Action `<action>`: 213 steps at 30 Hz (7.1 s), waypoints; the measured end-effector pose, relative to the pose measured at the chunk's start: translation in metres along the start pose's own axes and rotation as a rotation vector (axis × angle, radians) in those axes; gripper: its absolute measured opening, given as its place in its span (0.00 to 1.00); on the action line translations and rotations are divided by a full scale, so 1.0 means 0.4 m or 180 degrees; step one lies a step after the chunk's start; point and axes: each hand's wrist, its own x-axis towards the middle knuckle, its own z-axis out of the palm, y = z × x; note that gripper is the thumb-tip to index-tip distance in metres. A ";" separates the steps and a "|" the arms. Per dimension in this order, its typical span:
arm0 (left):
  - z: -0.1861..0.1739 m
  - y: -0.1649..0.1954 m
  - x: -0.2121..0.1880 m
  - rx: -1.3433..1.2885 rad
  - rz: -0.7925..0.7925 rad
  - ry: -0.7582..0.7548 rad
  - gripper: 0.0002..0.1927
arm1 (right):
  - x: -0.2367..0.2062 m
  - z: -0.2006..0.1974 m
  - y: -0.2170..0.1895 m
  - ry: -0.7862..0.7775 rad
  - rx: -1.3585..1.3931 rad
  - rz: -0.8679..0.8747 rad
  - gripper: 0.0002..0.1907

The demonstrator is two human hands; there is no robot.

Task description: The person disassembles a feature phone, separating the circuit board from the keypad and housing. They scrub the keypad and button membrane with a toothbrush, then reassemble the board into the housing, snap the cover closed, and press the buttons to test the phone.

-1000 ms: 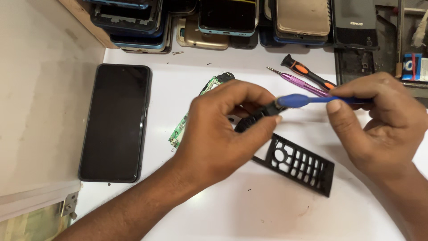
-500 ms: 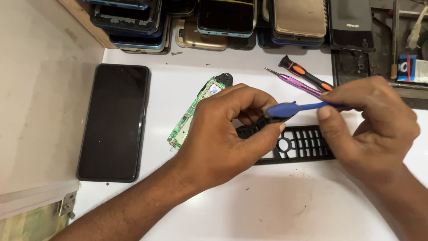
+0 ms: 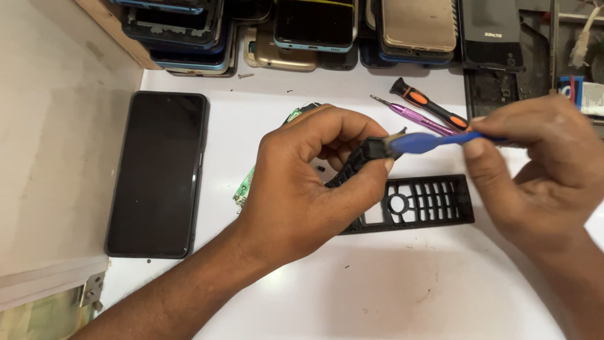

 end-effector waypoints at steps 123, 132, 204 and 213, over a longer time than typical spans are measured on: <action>-0.053 -0.036 0.061 -0.2275 -0.0926 0.0814 0.11 | 0.013 0.040 -0.088 -0.0560 -0.0426 0.0095 0.10; -0.060 -0.033 0.065 -0.2230 -0.1149 0.0911 0.12 | 0.004 0.046 -0.085 -0.0517 -0.0286 -0.0011 0.10; -0.077 -0.013 0.107 -0.2469 -0.1541 0.0587 0.13 | -0.063 0.075 -0.005 0.0175 -0.0041 0.0778 0.08; -0.065 -0.003 0.098 -0.2385 -0.1456 0.0140 0.21 | -0.070 0.083 0.012 -0.0149 0.0151 0.1020 0.11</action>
